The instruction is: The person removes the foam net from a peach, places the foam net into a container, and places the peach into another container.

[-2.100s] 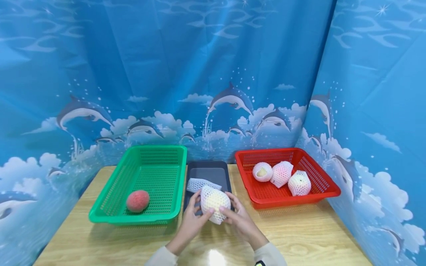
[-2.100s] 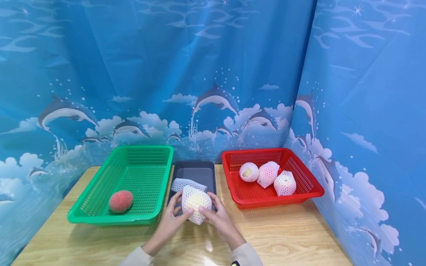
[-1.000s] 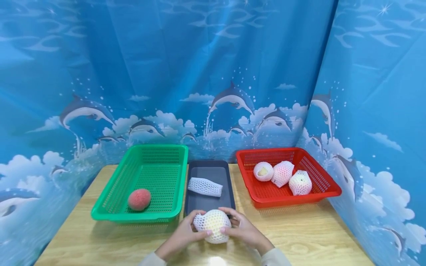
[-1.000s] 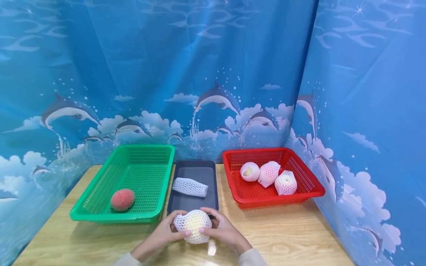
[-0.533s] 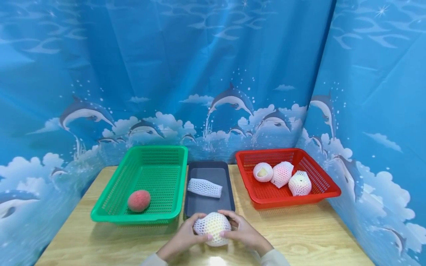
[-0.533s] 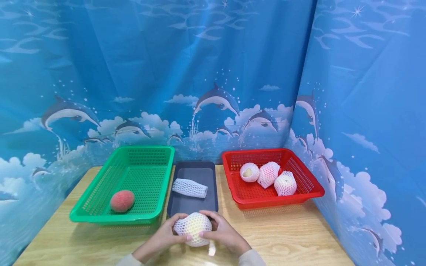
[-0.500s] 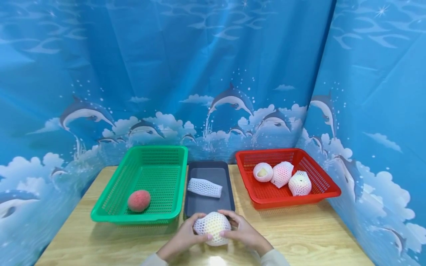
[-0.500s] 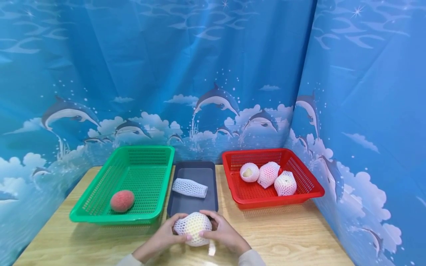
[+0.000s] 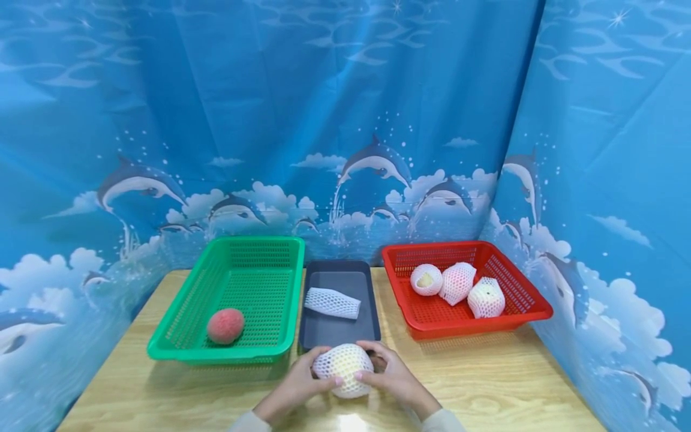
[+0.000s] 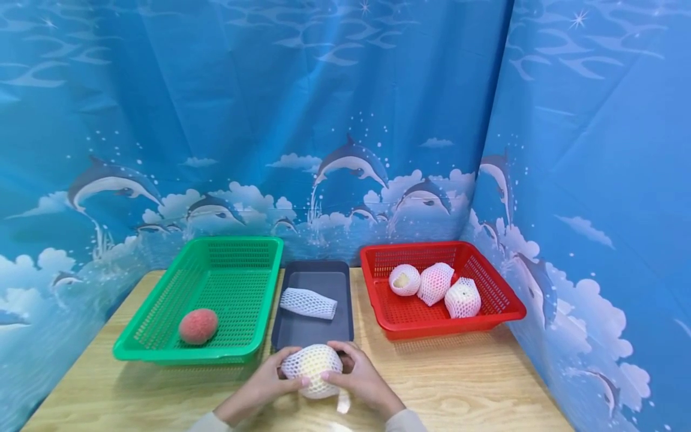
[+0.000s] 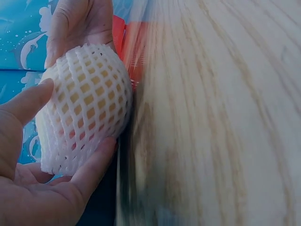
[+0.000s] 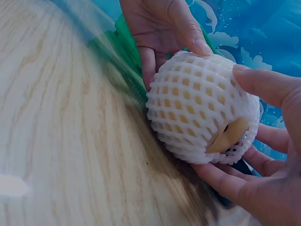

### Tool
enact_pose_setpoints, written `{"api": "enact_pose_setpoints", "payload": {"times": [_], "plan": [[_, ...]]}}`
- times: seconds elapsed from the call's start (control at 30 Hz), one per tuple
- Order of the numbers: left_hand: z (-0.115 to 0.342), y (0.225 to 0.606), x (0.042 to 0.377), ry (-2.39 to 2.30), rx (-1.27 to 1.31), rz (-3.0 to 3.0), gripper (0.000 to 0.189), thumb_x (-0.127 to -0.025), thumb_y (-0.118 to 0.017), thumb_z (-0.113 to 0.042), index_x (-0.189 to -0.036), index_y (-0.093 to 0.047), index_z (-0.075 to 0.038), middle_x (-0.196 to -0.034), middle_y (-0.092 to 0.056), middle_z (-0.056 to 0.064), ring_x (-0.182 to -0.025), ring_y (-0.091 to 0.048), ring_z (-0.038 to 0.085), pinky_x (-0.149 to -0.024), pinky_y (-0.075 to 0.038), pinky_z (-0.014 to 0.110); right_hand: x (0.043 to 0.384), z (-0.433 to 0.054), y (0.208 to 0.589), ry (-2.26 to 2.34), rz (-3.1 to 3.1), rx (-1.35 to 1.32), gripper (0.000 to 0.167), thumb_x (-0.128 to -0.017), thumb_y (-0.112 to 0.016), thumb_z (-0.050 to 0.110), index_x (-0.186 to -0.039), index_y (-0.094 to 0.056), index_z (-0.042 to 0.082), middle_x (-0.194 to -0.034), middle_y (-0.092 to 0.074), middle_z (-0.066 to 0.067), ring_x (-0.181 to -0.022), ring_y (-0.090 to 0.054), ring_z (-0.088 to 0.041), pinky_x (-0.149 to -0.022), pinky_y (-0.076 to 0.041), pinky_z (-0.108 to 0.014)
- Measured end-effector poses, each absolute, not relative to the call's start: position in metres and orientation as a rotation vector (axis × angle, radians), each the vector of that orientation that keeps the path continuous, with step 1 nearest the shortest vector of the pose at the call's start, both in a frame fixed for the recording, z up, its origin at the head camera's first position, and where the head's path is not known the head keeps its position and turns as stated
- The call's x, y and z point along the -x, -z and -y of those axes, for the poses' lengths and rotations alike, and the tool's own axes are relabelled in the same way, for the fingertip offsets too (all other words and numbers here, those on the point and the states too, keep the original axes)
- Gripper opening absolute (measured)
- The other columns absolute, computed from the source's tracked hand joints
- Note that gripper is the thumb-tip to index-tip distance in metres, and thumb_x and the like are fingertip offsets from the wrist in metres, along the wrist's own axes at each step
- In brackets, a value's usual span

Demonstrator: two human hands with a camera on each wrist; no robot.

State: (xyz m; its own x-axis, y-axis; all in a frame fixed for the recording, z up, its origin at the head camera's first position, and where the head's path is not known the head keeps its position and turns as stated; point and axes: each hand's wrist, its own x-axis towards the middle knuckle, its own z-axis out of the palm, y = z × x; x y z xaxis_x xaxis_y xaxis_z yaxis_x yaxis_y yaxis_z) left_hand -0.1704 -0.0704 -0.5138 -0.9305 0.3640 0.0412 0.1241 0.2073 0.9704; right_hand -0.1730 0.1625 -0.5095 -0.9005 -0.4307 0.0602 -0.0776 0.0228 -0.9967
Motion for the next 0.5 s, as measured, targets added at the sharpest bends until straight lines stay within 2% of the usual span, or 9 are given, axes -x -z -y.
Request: {"api": "enact_pose_setpoints", "payload": {"times": [0.33, 0.5], "plan": [[0.0705, 0.5146, 0.1704, -1.784, -0.449, -2.282, 0.067, -0.078, -0.079, -0.020, -0.131, -0.048, 0.004, -0.117, -0.061, 0.019, -0.101, -0.062, 0.025, -0.081, -0.056, 0.027, 0.1736, -0.1664, 0.5121, 1.942, -2.081, 0.502, 0.060, -0.086, -0.070, 0.009, -0.136, -0.043, -0.008, -0.129, -0.052, -0.029, -0.112, -0.058, -0.023, -0.087, -0.053, -0.024], [0.0707, 0.5144, 0.1704, -1.781, -0.451, -2.275, 0.067, -0.078, -0.080, -0.020, -0.131, -0.048, 0.004, -0.117, -0.061, 0.020, -0.100, -0.062, 0.027, -0.079, -0.056, 0.026, 0.1728, -0.1677, 0.5121, 1.926, -2.091, 0.499, 0.061, -0.086, -0.070, 0.010, -0.137, -0.042, -0.008, -0.132, -0.050, -0.030, -0.116, -0.056, -0.029, -0.088, -0.053, -0.024]]}}
